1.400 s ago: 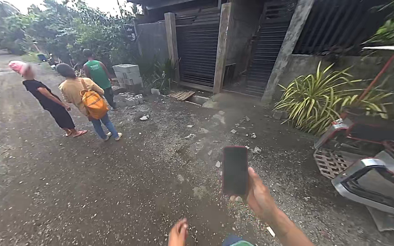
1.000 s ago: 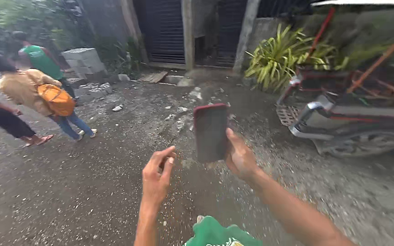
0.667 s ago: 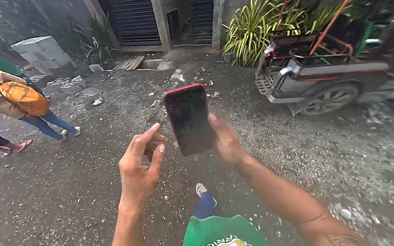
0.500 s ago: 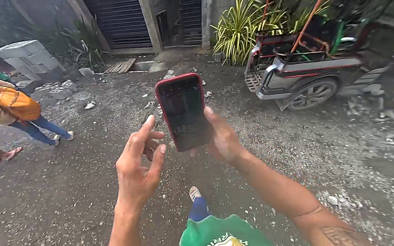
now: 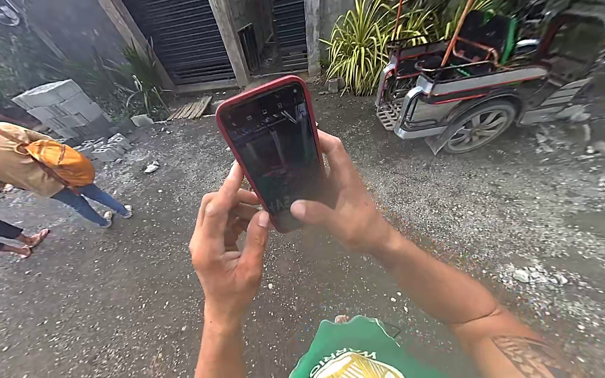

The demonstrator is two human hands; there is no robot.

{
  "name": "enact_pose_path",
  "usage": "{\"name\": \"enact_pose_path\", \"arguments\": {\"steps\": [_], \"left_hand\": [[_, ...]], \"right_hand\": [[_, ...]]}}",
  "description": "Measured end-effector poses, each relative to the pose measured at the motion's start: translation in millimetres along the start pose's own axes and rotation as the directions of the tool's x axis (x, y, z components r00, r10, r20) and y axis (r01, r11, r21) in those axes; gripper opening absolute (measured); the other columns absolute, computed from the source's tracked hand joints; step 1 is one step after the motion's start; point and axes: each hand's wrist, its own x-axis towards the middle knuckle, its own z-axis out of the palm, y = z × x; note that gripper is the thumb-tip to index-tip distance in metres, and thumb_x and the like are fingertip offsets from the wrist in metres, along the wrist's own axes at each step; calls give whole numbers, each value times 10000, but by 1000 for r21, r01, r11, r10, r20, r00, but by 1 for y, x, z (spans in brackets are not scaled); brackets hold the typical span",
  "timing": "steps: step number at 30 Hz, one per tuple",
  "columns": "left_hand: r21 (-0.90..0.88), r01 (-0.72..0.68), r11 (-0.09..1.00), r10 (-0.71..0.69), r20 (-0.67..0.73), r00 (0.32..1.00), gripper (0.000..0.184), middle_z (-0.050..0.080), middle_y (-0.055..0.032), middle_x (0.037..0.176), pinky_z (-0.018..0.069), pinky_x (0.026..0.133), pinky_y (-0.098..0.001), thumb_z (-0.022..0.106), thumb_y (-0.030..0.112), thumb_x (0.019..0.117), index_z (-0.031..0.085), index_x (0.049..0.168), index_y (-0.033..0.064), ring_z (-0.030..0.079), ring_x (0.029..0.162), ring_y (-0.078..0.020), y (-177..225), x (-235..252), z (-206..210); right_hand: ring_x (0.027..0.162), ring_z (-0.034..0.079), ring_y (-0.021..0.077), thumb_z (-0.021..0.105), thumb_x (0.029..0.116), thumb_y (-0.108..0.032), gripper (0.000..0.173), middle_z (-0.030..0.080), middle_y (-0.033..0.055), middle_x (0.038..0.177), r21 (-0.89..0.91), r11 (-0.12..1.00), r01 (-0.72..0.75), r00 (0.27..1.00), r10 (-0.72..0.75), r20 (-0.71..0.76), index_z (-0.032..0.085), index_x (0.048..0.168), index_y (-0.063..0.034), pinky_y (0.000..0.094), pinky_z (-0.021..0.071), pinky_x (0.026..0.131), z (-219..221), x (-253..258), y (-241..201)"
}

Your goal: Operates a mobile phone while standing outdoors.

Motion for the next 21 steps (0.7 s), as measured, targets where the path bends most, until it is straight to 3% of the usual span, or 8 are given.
{"name": "enact_pose_path", "arguments": {"steps": [2, 5, 9, 10, 13, 17, 21], "left_hand": [[-27, 0, 1000, -1, -29, 1000, 552, 633, -56, 1173, 604, 648, -270, 660, 119, 983, 489, 1508, 101, 658, 808, -136, 7, -13, -21], [-45, -9, 999, 6, -51, 999, 536, 626, -45, 1181, 603, 671, -262, 664, 124, 982, 509, 1495, 101, 654, 827, -124, 17, -30, -58], [-29, -15, 999, 13, -73, 997, 526, 626, -45, 1171, 591, 656, -251, 660, 121, 983, 515, 1486, 77, 649, 828, -124, 30, -50, -104], [-32, -17, 999, 15, -78, 997, 528, 623, -47, 1164, 591, 649, -253, 655, 122, 984, 511, 1490, 76, 647, 824, -128, 33, -54, -113], [-51, -17, 999, 11, -112, 994, 528, 622, -51, 1164, 600, 674, -276, 644, 114, 979, 516, 1492, 93, 652, 840, -141, 40, -63, -134], [-74, -50, 996, 38, -149, 988, 528, 620, -55, 1176, 592, 672, -265, 629, 115, 993, 501, 1505, 95, 645, 831, -135, 49, -70, -153], [-61, -91, 994, 79, -166, 983, 519, 680, -60, 1175, 590, 680, -247, 596, 136, 1017, 468, 1512, 48, 665, 835, -113, 56, -69, -164]], "right_hand": [[1023, 686, 234, 748, 838, -54, 868, 566, 124, 1320, -53, 998, 33, 999, -35, -34, 266, 1552, -157, 384, 656, 716, 31, -6, 1], [1001, 684, 215, 775, 801, -7, 912, 565, 118, 1309, -94, 994, 52, 997, -58, -56, 269, 1547, -143, 365, 656, 711, 76, -10, 2], [1126, 655, 213, 746, 866, -62, 862, 545, 116, 1356, -89, 992, 92, 996, -93, -9, 240, 1562, -121, 374, 645, 834, 126, -16, 2], [1106, 658, 208, 719, 901, -117, 820, 550, 110, 1344, -52, 995, 83, 997, -82, 5, 238, 1565, -142, 368, 643, 807, 136, -18, 1], [858, 680, 194, 658, 952, -224, 706, 591, 100, 1256, 38, 999, 28, 999, -29, 30, 287, 1552, -245, 317, 606, 565, 160, -19, -3], [809, 663, 193, 592, 981, -214, 717, 573, 118, 1290, 60, 997, 39, 995, -44, 84, 232, 1594, -308, 301, 578, 519, 183, -18, -12], [733, 657, 197, 576, 1006, -251, 745, 606, 130, 1236, 72, 996, 60, 992, -68, 111, 174, 1619, -385, 309, 574, 506, 195, -15, -19]]}}
